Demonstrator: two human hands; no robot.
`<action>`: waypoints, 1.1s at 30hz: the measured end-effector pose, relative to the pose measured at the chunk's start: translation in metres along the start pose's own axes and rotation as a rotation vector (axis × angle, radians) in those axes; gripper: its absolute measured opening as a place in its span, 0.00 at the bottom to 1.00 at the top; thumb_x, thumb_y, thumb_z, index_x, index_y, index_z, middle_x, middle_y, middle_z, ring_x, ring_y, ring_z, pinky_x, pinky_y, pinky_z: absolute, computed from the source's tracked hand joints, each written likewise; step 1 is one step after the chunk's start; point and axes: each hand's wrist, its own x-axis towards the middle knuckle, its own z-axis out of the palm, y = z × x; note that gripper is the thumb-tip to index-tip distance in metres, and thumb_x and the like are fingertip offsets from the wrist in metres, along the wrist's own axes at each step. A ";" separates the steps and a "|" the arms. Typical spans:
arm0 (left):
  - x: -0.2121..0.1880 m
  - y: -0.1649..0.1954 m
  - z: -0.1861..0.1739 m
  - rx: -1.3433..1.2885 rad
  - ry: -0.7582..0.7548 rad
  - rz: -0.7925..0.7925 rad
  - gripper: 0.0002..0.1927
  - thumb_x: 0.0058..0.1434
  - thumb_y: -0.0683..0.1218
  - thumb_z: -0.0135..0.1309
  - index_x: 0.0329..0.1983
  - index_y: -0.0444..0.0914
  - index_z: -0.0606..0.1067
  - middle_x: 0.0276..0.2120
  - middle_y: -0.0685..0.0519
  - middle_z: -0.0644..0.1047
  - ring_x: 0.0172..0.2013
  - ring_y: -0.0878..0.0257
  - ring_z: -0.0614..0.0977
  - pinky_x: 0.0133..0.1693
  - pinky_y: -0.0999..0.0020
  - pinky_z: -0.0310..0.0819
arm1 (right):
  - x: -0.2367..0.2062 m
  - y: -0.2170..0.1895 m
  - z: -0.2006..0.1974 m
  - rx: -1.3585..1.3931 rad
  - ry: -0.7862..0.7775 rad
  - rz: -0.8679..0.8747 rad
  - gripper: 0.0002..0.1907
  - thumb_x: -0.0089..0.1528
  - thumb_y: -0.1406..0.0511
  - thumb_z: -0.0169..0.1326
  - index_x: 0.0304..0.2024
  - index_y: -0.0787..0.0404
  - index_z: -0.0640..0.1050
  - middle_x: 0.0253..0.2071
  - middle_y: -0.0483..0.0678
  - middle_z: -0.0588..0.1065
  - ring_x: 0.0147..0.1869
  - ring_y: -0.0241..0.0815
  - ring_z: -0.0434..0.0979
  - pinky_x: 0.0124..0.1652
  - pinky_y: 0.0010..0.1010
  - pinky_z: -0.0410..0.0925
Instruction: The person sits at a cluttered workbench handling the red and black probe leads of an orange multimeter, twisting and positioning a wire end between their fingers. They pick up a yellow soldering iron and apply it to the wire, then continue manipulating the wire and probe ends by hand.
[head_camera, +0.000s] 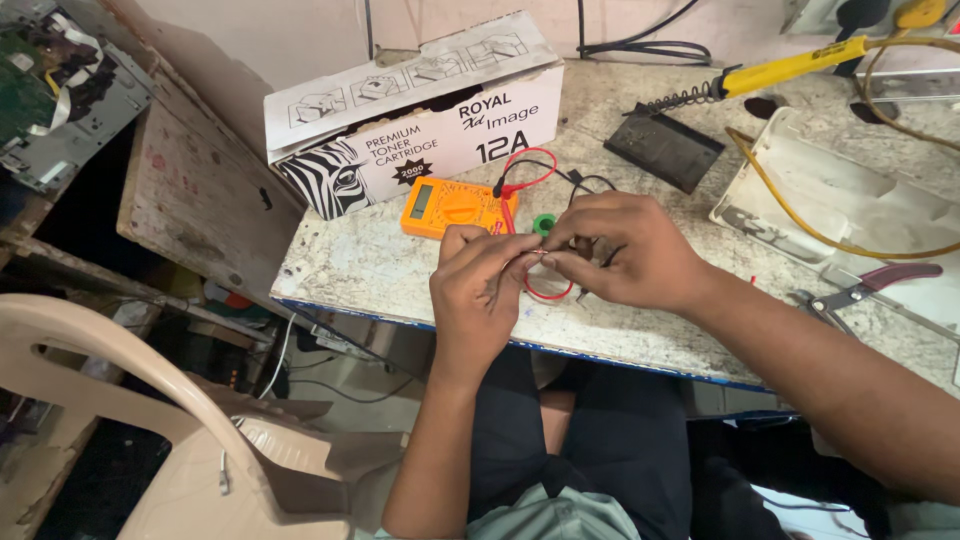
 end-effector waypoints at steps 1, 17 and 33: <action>0.000 0.000 0.000 -0.001 0.001 -0.001 0.11 0.59 0.36 0.63 0.46 0.37 0.81 0.38 0.51 0.82 0.40 0.56 0.76 0.44 0.65 0.73 | 0.000 0.000 0.000 0.001 0.001 -0.004 0.07 0.57 0.68 0.66 0.36 0.60 0.81 0.32 0.49 0.78 0.34 0.46 0.79 0.35 0.33 0.71; -0.001 -0.003 0.000 -0.110 -0.052 -0.146 0.04 0.64 0.39 0.60 0.40 0.34 0.78 0.36 0.48 0.81 0.38 0.57 0.84 0.43 0.67 0.77 | -0.002 0.004 -0.001 0.079 -0.021 0.065 0.07 0.57 0.69 0.66 0.38 0.60 0.83 0.33 0.48 0.80 0.35 0.41 0.81 0.36 0.30 0.71; -0.005 -0.008 0.001 -0.189 -0.051 -0.108 0.05 0.63 0.36 0.62 0.38 0.34 0.77 0.39 0.49 0.82 0.42 0.61 0.84 0.46 0.69 0.77 | -0.013 0.013 0.009 0.281 -0.033 0.240 0.13 0.57 0.71 0.69 0.32 0.62 0.74 0.32 0.44 0.80 0.36 0.28 0.79 0.36 0.23 0.72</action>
